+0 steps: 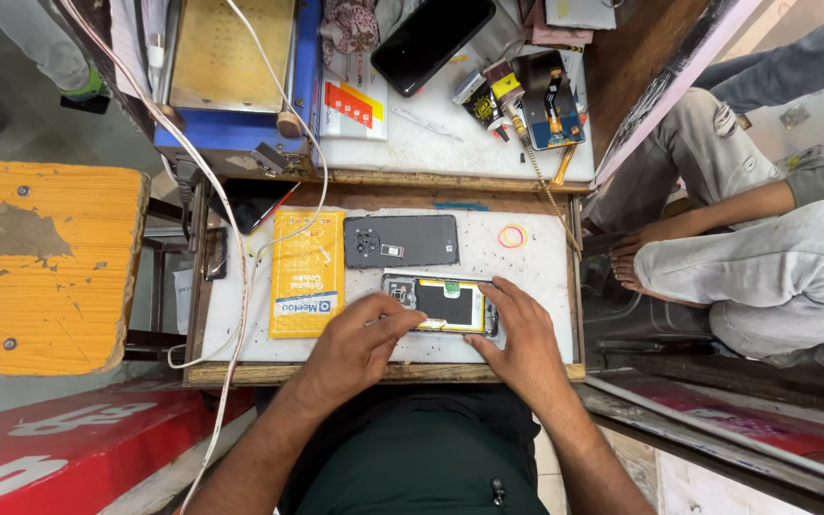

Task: The person works on a disassembled smartphone on a cluttered workbench, using a red-handled screwdriver to manipulate internal components. They handle the phone's back cover, remove a small plastic piece, and repeatedly inspect the device's interior and exterior.

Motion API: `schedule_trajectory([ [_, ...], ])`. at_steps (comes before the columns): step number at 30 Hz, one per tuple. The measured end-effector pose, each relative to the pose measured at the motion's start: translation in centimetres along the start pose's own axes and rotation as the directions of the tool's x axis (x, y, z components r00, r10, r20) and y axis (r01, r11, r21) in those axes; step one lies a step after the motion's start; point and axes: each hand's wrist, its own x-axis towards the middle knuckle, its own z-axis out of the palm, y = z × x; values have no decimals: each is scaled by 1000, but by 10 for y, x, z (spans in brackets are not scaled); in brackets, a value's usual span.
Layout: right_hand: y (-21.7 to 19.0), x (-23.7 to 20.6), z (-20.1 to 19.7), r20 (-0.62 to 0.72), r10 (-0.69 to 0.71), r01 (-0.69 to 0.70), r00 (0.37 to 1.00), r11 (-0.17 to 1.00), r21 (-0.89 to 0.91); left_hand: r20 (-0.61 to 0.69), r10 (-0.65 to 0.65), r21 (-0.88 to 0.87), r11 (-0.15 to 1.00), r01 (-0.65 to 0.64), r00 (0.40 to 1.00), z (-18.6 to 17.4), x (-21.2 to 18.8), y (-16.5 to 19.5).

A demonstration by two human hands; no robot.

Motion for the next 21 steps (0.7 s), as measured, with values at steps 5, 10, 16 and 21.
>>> schedule_trajectory([
  [5,-2,-4,0,-6,1,-1,1000,1000,5,0,61,73,996,-61,998,0,1,3],
  [10,-8,-8,-2,-4,2,-2,1000,1000,7,-4,96,24,995,-95,995,-8,-1,11],
  [16,-22,-8,-5,27,13,-13,1000,1000,-11,81,54,-9,999,-54,995,-9,-14,6],
  [21,-33,-7,-15,66,5,-3,998,999,-32,-143,-287,-134,954,269,947,-12,-22,2],
])
